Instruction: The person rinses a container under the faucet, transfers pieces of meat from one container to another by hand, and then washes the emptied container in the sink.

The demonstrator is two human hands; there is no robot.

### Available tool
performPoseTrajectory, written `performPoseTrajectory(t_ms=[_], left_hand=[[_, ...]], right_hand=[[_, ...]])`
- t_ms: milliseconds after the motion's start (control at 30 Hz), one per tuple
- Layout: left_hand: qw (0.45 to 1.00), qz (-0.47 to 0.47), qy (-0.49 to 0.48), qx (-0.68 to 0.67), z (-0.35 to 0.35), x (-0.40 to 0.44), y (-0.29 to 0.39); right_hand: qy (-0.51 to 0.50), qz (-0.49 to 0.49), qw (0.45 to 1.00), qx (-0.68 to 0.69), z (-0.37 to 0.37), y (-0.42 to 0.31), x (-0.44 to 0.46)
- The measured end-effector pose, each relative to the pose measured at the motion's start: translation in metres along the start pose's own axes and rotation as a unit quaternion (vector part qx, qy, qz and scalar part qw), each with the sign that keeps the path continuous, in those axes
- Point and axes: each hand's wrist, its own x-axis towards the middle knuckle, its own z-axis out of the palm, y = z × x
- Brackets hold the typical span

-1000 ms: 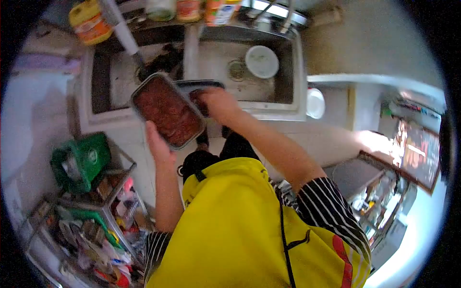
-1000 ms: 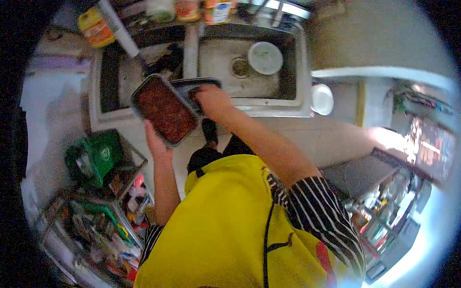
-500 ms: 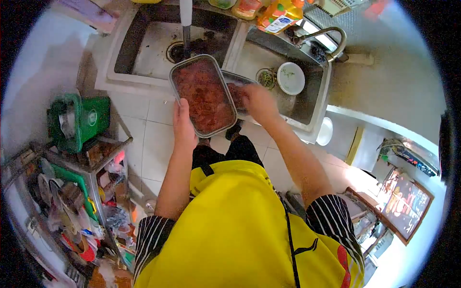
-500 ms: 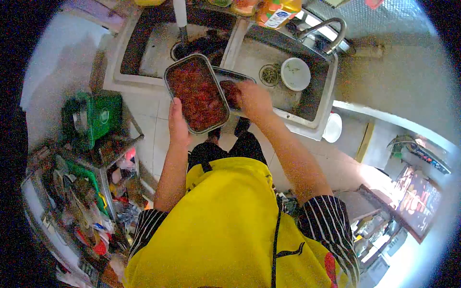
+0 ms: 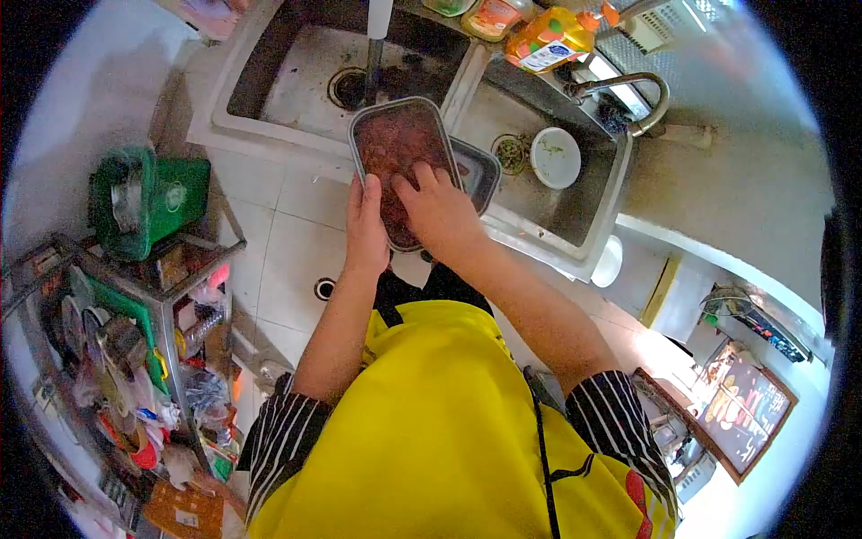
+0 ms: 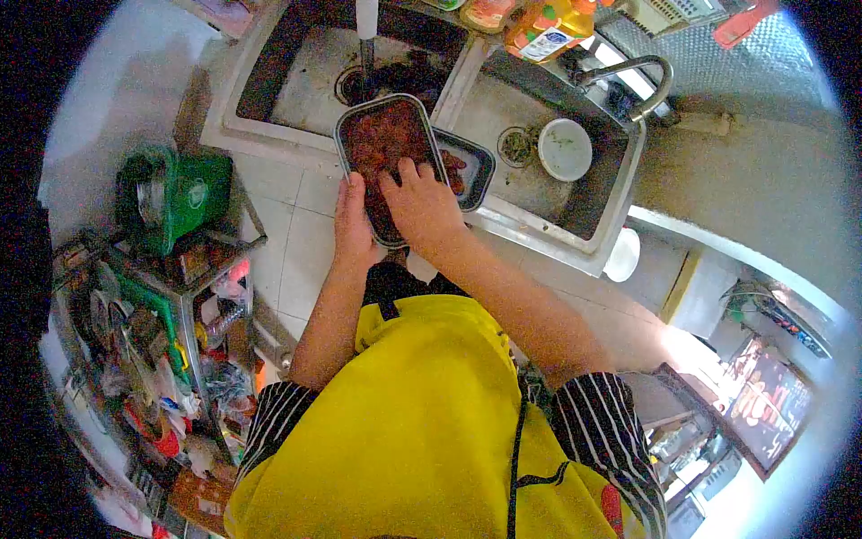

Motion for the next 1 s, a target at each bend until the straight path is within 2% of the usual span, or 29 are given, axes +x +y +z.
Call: performPoseTrajectory(t_ms=[167,233,333,433,733,833,933,1000], left_hand=[[0.998,-0.042,-0.029,-0.036,-0.005,-0.003,0.002],[0.998,-0.043,-0.019,-0.031,-0.008,0.000,-0.001],[0.999,-0.024,-0.004,0.022,-0.011,0.001,-0.002],[0.997,-0.060,-0.011,-0.045,-0.009,-0.004,0.003],[0.998,-0.042,-0.015,-0.049,-0.004,-0.004,0.008],[0.997,-0.057,0.010,-0.041,0.001,-0.005,0.012],[0.998,-0.039,0.046,0.020,0.011,-0.012,0.019],[0.996,-0.043,0.068,0.022,0.016,-0.013,0.020]], right_hand=[[-0.055,-0.017,0.996,0.071,0.022,0.012,-0.002],[-0.045,-0.048,0.994,0.092,0.027,0.020,0.000],[-0.011,-0.036,0.991,0.132,0.016,0.024,0.003],[0.014,0.011,0.981,0.191,-0.009,0.016,0.004],[0.077,-0.035,0.969,0.231,-0.027,0.021,0.007],[0.026,0.000,0.976,0.217,-0.034,0.022,0.010],[0.064,-0.010,0.970,0.232,-0.044,0.018,0.008],[0.032,0.021,0.958,0.285,-0.039,0.024,0.009]])
